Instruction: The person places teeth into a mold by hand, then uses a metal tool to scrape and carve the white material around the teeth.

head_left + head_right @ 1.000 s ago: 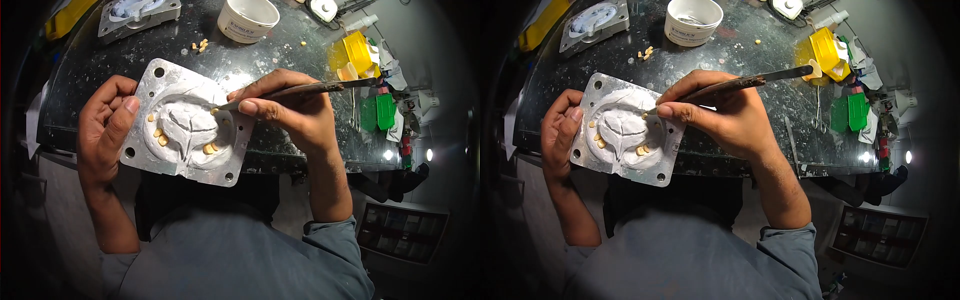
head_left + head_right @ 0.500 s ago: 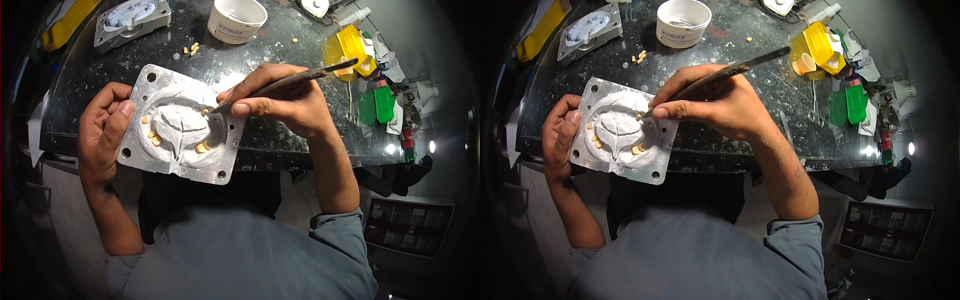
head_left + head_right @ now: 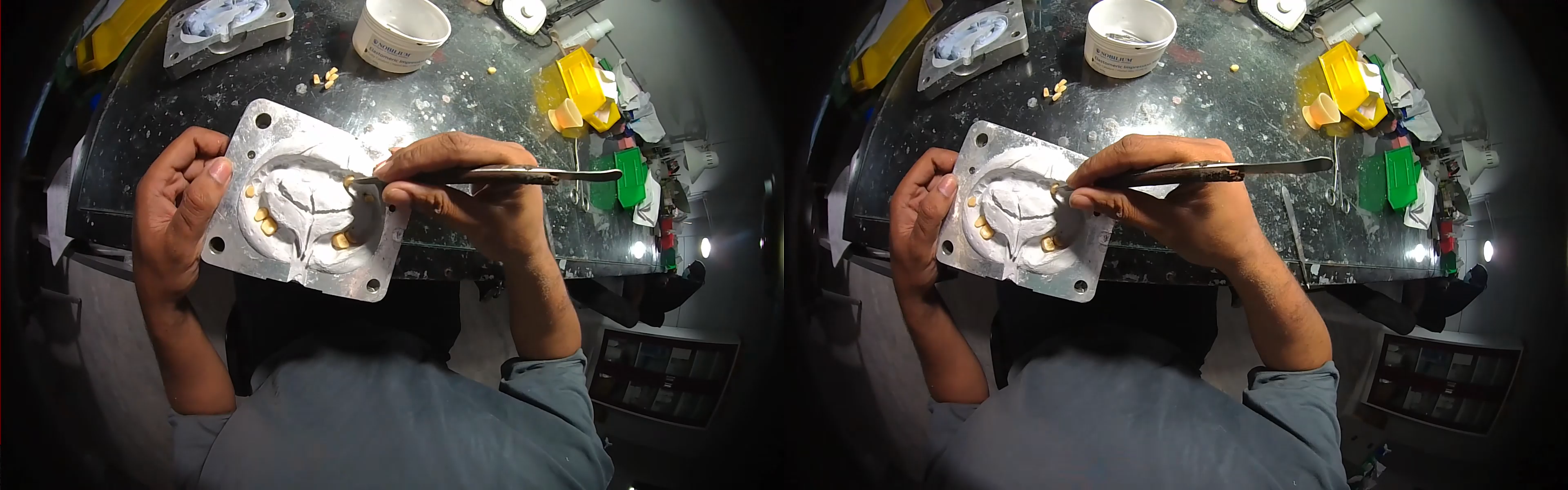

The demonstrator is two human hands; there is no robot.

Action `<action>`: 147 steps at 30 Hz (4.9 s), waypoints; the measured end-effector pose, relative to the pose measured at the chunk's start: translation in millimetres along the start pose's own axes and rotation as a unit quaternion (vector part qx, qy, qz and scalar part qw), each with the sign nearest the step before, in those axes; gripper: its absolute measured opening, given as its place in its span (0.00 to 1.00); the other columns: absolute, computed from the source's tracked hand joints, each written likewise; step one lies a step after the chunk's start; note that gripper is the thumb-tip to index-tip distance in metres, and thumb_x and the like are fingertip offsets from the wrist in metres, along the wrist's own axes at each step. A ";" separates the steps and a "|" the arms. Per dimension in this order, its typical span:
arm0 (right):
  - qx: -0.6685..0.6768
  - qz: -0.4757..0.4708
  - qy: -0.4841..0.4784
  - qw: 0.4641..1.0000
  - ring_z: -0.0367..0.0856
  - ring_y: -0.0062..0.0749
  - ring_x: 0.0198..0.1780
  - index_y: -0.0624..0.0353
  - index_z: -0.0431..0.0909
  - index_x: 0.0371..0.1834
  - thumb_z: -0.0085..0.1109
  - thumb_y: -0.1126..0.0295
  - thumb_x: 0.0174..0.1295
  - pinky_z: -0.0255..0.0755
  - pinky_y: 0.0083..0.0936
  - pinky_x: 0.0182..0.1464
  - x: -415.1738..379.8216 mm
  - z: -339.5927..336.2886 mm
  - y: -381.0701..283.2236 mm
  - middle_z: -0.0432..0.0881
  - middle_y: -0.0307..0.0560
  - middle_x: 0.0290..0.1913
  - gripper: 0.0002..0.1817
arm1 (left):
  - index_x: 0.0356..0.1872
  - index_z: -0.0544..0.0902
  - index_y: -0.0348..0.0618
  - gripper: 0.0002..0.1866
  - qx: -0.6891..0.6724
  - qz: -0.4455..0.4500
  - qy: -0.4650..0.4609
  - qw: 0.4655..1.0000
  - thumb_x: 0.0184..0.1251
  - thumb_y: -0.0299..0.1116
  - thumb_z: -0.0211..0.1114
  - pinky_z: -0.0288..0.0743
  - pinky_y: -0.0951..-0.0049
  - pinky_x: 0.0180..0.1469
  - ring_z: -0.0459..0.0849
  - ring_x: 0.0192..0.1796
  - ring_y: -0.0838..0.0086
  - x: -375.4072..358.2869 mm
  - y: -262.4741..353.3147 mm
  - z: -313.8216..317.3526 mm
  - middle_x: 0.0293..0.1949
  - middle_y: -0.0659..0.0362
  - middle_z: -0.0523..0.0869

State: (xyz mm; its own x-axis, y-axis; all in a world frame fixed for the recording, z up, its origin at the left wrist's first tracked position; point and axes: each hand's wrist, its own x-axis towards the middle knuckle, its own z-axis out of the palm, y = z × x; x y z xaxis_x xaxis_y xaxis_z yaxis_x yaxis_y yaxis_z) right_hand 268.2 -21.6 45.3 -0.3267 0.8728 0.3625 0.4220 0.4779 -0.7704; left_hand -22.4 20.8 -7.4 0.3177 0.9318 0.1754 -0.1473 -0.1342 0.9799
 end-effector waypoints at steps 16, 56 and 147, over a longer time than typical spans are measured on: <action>0.150 0.104 -0.022 0.983 0.91 0.32 0.43 0.67 0.91 0.43 0.80 0.74 0.59 0.85 0.27 0.48 14.7 -9.2 0.1 0.92 0.51 0.40 0.11 | 0.51 0.80 0.33 0.14 -0.014 -0.019 -0.020 1.000 0.81 0.37 0.62 0.72 0.85 0.43 0.80 0.38 0.89 1.1 4.0 -0.2 0.37 0.62 0.86; -0.133 0.186 0.171 0.958 0.84 0.16 0.37 0.64 0.90 0.44 0.71 0.66 0.72 0.76 0.16 0.40 16.7 -119.8 104.1 0.90 0.36 0.35 0.11 | 0.48 0.80 0.34 0.13 0.015 -0.012 -0.016 1.000 0.80 0.37 0.62 0.66 0.85 0.41 0.74 0.35 0.91 2.7 0.4 -5.9 0.34 0.65 0.84; -0.234 -0.058 0.060 0.969 0.87 0.28 0.38 0.55 0.88 0.47 0.72 0.82 0.55 0.79 0.29 0.47 7.5 -65.5 10.0 0.88 0.40 0.39 0.16 | 0.74 0.71 0.25 0.40 0.104 0.141 -0.019 0.984 0.69 0.47 0.54 0.65 0.58 0.77 0.75 0.75 0.55 -3.4 -1.5 15.6 0.73 0.38 0.75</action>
State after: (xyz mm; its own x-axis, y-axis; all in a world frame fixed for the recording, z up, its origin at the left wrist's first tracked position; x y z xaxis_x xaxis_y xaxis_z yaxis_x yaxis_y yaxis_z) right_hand 325.4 -3.8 74.7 -0.3062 0.8026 0.5120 0.7346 0.5413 -0.4092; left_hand -8.7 12.6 -7.9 0.3273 0.8348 0.4428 -0.0413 -0.4555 0.8893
